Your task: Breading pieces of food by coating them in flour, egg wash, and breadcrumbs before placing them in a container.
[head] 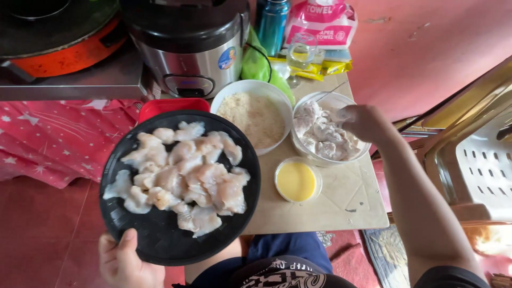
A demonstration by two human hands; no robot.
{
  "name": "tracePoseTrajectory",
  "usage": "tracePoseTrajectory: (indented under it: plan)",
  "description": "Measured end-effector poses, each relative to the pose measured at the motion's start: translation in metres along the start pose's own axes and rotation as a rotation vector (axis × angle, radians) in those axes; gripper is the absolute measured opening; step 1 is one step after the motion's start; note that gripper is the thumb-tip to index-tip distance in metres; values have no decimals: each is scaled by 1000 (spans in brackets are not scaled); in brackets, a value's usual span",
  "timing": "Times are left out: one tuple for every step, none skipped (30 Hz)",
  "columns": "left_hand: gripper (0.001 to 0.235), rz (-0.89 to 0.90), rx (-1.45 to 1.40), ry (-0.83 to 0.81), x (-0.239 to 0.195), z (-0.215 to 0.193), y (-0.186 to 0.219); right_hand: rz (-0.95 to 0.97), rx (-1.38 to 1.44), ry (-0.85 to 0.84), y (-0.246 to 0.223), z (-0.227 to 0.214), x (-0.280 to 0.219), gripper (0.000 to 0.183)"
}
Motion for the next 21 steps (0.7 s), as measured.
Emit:
tracePoseTrajectory:
  plan:
    - [21, 3, 3, -3, -5, 2, -3, 1, 5, -1, 7, 10, 3, 48]
    - [18, -39, -43, -32, -9, 5, -7, 7, -49, -39, 13, 22, 6, 60]
    - [16, -82, -87, -58, -15, 6, -12, 12, -103, -79, 20, 36, 8, 73]
    - [16, -80, -81, -59, -21, 7, -11, 12, -98, -83, 15, 39, 4, 73]
    - [15, -93, -74, -90, -26, 10, -11, -23, -171, -109, 7, 42, 2, 72]
    - [15, -105, -67, -120, -31, 12, -10, -59, -245, -135, -1, 46, 0, 72]
    - [15, -101, -62, -119, -34, 13, -8, -62, -239, -138, -3, 48, 0, 72]
    - [12, -132, -68, -149, -37, 14, -7, -79, -251, -131, -6, 50, 0, 50]
    - [12, -166, -74, -179, -41, 16, -7, -95, -264, -123, -8, 52, -1, 30]
    - [12, -163, -69, -178, -43, 13, -6, -97, -260, -126, -10, 48, -4, 30]
    - [16, -168, -37, -197, -45, 11, -5, -80, -218, -123, -12, 42, -7, 43]
    - [20, -172, -5, -216, -47, 9, -5, -64, -175, -120, -14, 37, -10, 59]
    - [20, -170, -3, -212, -50, 9, -4, -68, -174, -122, -15, 32, -12, 59]
    - [24, -180, -15, -194, -52, 8, -4, -42, -105, -122, -14, 27, -14, 46]
    - [28, -191, -27, -176, -55, 6, -4, -15, -36, -121, -13, 22, -17, 36]
    - [28, -188, -25, -173, -56, 4, -6, -18, -34, -123, -11, 24, -18, 36]
    - [16, -164, -5, -182, -58, 0, -6, -50, -57, -94, -10, 26, -19, 37]
    - [8, -139, 15, -191, -59, -4, -6, -82, -78, -66, -10, 28, -20, 39]
    - [8, -137, 17, -184, -59, -11, -9, -89, -78, -69, -12, 29, -25, 39]
    - [10, -149, 18, -225, -59, -17, -12, -94, -47, -26, -14, 27, -29, 38]
    - [12, -159, 18, -266, -58, -21, -16, -98, -17, 19, -16, 24, -32, 37]
Point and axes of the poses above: each hand's wrist, its own x-axis towards the middle knuckle, its own z-axis out of the palm, y = z × x, the point moved 5 cm from there along x, towards the middle knuckle, and after that the axes turned 5 degrees about -x, right-handed, at the moved point
